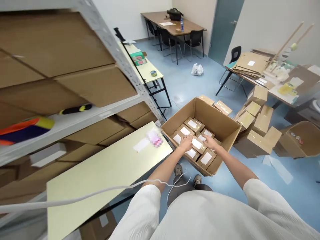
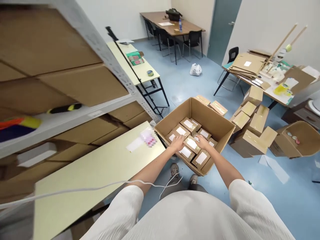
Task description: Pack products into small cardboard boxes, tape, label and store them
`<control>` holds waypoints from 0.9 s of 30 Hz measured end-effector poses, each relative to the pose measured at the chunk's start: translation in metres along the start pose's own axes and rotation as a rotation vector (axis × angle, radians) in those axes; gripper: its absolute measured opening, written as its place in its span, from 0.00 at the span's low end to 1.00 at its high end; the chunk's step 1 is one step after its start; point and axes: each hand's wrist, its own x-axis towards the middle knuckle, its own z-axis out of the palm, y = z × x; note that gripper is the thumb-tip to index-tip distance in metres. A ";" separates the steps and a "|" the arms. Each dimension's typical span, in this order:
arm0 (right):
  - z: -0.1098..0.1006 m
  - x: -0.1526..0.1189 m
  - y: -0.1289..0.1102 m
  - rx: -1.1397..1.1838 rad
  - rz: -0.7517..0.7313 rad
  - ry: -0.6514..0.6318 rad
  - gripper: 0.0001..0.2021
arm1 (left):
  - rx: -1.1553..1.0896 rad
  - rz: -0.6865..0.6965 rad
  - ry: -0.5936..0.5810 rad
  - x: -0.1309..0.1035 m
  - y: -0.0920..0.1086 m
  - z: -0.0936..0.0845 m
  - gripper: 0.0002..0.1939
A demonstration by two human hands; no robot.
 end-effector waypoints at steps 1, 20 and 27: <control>0.000 -0.001 -0.009 -0.007 -0.039 -0.001 0.26 | -0.010 -0.024 0.018 -0.013 -0.003 0.000 0.34; 0.178 -0.022 -0.343 0.030 -0.783 -0.256 0.21 | -0.183 -0.601 0.393 -0.375 -0.152 0.044 0.32; 0.287 -0.070 -0.448 -0.054 -1.004 -0.478 0.20 | -0.260 -0.829 0.505 -0.523 -0.170 0.110 0.32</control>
